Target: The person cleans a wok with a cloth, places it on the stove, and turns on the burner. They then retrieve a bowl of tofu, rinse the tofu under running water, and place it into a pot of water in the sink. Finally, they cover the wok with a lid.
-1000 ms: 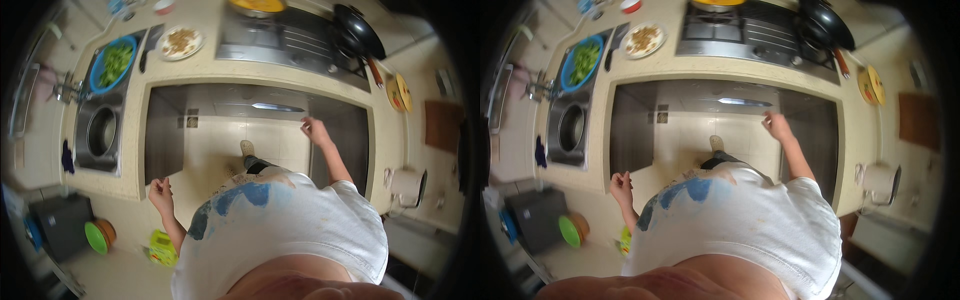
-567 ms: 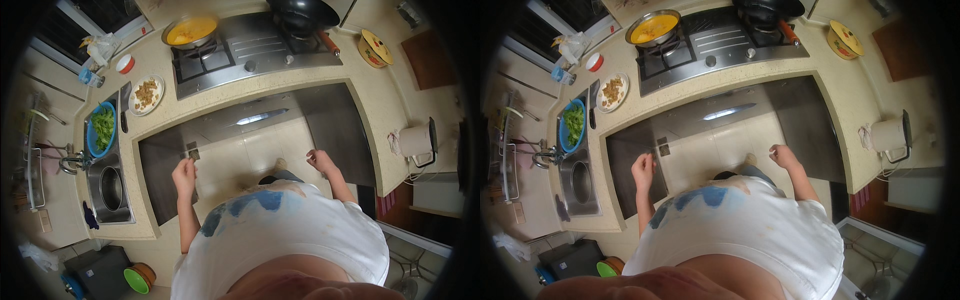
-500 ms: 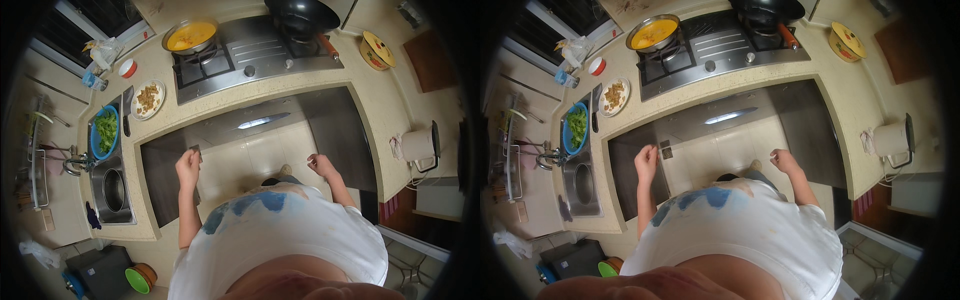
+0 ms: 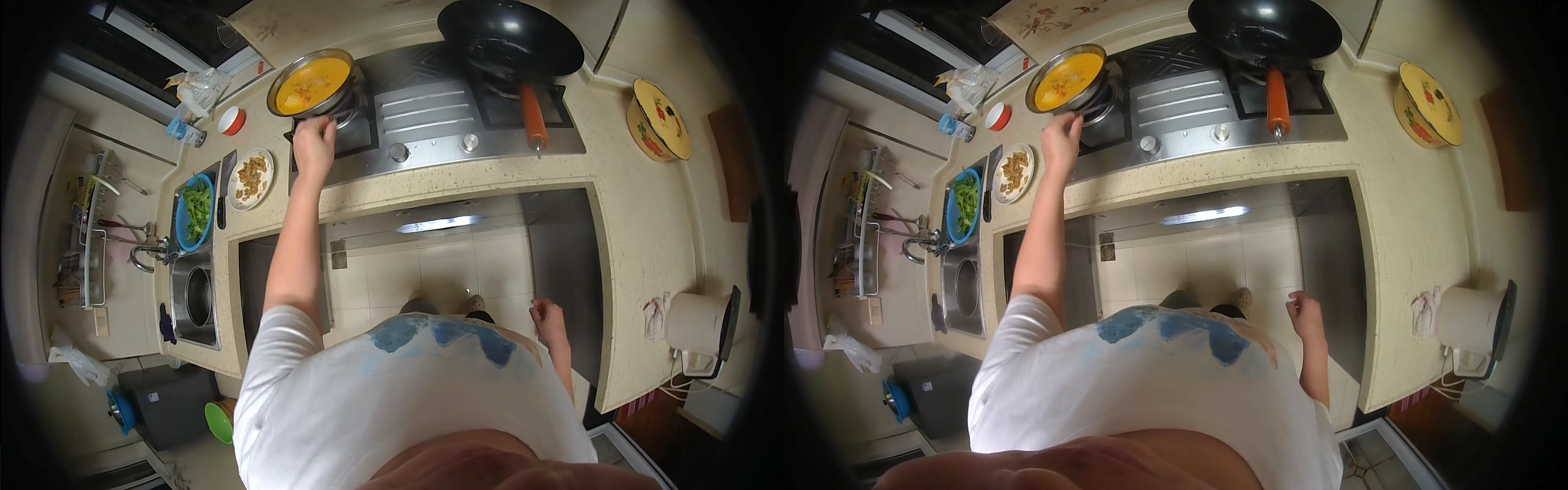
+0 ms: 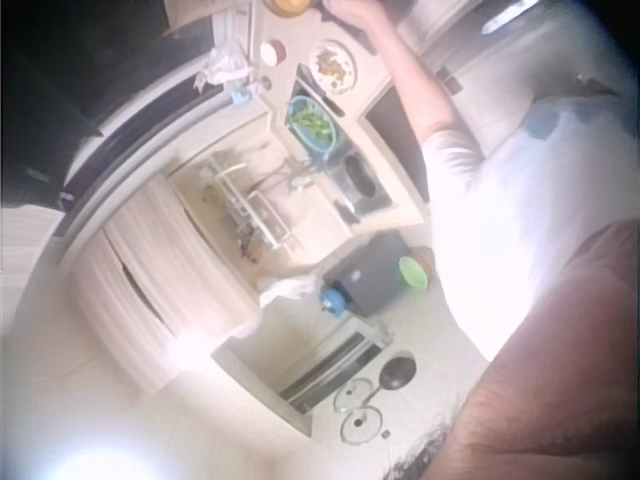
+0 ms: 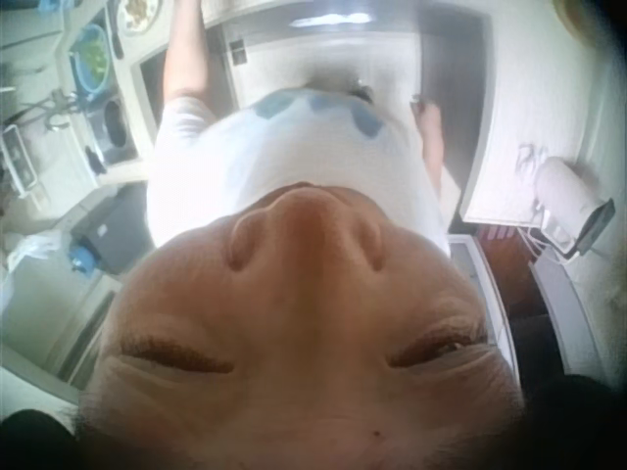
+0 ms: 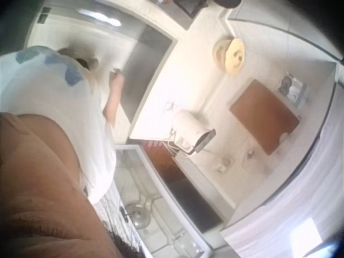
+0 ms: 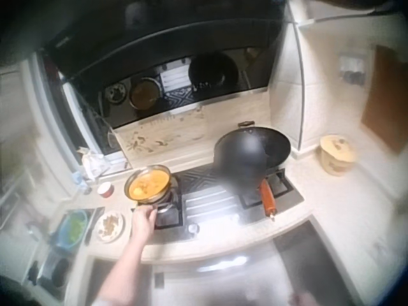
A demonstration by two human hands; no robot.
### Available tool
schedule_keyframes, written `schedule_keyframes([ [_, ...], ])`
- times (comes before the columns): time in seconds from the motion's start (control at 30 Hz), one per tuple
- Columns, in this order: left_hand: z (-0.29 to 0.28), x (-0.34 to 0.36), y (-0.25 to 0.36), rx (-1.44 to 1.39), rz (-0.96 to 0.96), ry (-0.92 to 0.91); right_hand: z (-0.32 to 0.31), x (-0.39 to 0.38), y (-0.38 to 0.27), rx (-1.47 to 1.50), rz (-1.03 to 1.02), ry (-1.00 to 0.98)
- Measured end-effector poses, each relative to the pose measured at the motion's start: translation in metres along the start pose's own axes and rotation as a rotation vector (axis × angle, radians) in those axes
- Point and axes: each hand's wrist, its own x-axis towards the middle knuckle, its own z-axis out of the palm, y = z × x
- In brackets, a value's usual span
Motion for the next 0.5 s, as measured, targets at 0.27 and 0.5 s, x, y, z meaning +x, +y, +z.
schedule_keyframes([
  [0.27,0.059,0.081,-0.029,0.37,0.183,-0.049,0.016,-0.035,0.022,0.096,0.201,0.119],
  [0.5,0.086,0.084,-0.046,0.374,0.229,-0.114,0.048,-0.044,0.017,0.229,0.382,0.121],
])
